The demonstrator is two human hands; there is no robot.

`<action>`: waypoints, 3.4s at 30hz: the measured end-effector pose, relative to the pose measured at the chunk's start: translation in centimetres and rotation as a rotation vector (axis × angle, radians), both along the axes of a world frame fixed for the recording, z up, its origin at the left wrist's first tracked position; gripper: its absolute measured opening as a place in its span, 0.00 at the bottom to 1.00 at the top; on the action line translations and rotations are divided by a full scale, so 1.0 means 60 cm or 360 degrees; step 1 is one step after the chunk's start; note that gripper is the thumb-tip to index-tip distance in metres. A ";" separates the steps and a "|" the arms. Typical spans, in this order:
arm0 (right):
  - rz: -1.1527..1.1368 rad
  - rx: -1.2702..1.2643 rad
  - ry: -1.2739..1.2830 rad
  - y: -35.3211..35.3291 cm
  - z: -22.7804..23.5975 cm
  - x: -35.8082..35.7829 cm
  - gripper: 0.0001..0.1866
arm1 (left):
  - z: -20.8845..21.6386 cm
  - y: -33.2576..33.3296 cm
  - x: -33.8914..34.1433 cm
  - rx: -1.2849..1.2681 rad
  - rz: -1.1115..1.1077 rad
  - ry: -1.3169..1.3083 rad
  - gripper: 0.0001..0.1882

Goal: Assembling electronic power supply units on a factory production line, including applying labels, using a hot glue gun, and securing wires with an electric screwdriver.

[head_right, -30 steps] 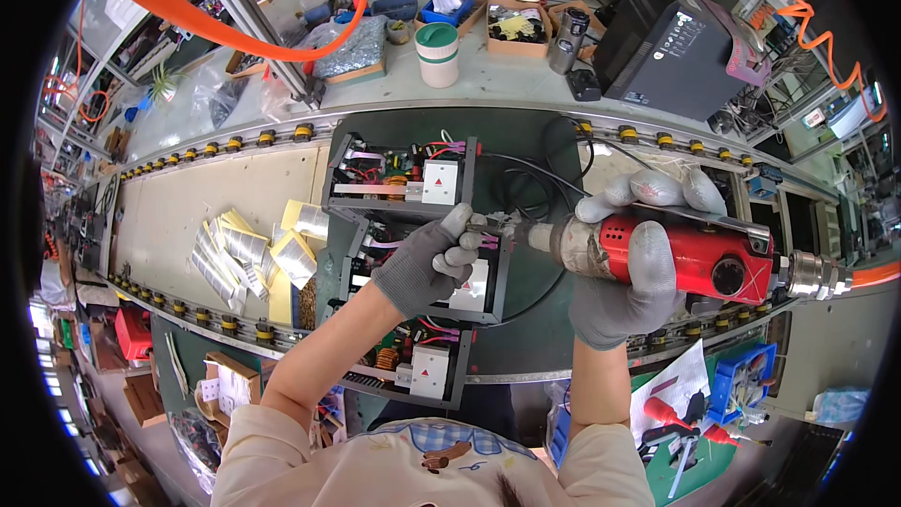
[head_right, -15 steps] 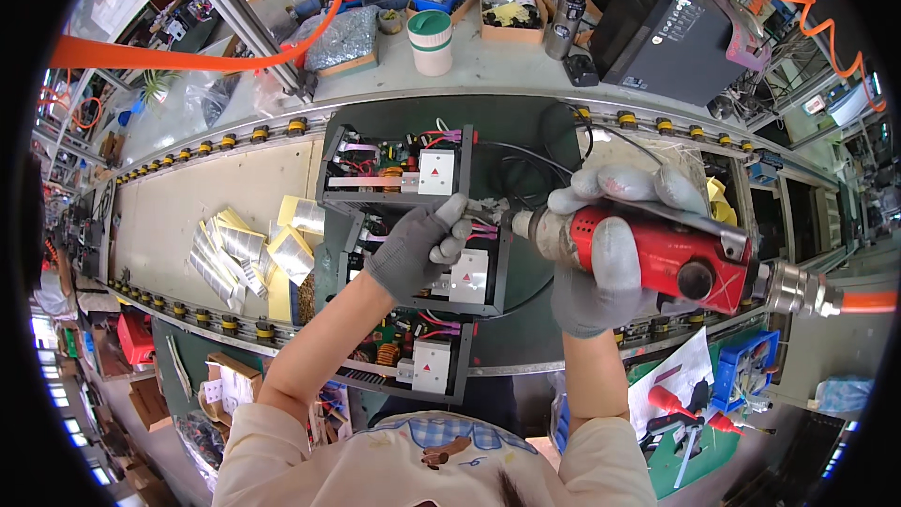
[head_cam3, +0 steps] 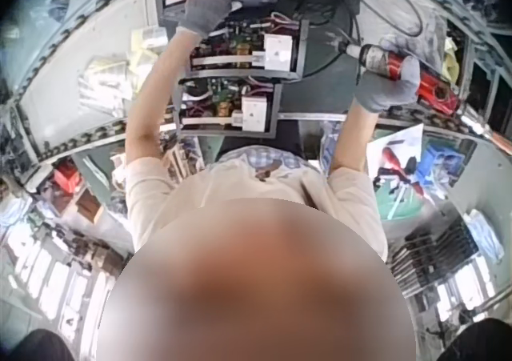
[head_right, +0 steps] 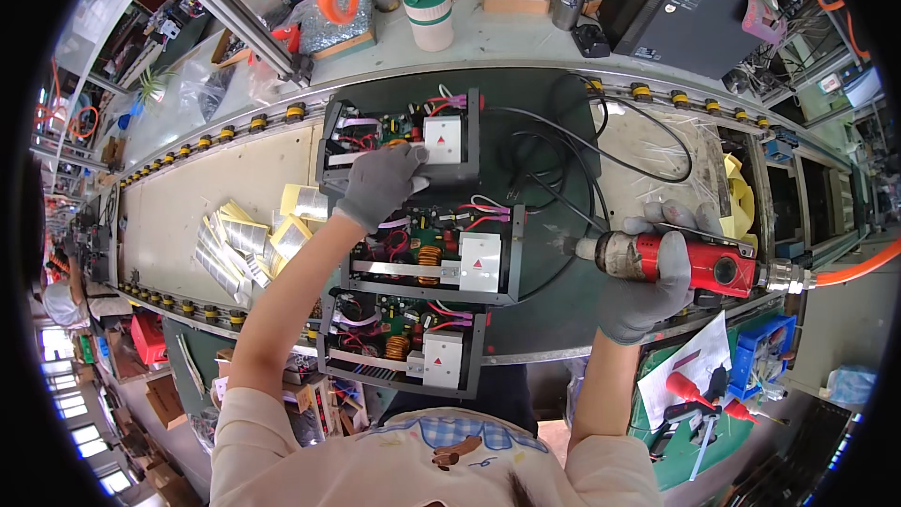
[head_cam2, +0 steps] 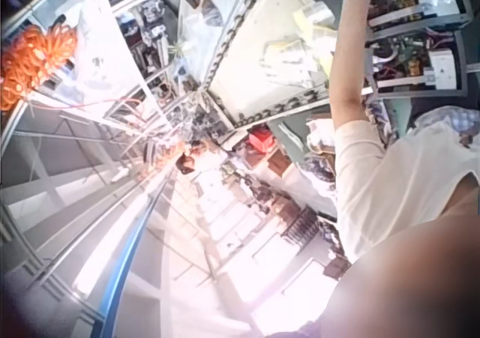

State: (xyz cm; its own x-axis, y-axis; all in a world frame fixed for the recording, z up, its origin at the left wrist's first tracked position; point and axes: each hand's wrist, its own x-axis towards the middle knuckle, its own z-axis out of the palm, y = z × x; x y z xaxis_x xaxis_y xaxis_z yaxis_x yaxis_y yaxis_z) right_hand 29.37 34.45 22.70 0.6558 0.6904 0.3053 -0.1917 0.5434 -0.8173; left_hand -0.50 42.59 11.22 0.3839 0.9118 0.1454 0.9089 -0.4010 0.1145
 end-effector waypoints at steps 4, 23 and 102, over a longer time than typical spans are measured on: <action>-0.0062 -0.0044 0.0025 -0.008 -0.008 0.014 0.28 | 0.020 0.055 0.028 0.0037 0.0077 0.0110 0.18; 0.1497 -0.0719 0.0310 0.061 -0.132 0.305 0.18 | -0.388 -0.882 0.089 -0.1164 0.2305 -0.0369 0.11; 0.1010 0.0829 0.0470 0.159 -0.169 0.103 0.17 | -0.014 0.082 0.110 -0.1492 0.0077 0.0317 0.17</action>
State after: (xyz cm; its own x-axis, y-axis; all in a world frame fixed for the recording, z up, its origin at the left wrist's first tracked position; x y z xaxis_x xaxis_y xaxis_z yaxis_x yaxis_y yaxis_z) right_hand 35.53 44.01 12.54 0.2970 0.7720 0.5620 -0.7498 0.5530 -0.3634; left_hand 6.11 47.53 10.37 0.2817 0.6398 -0.7151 0.9595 -0.1866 0.2110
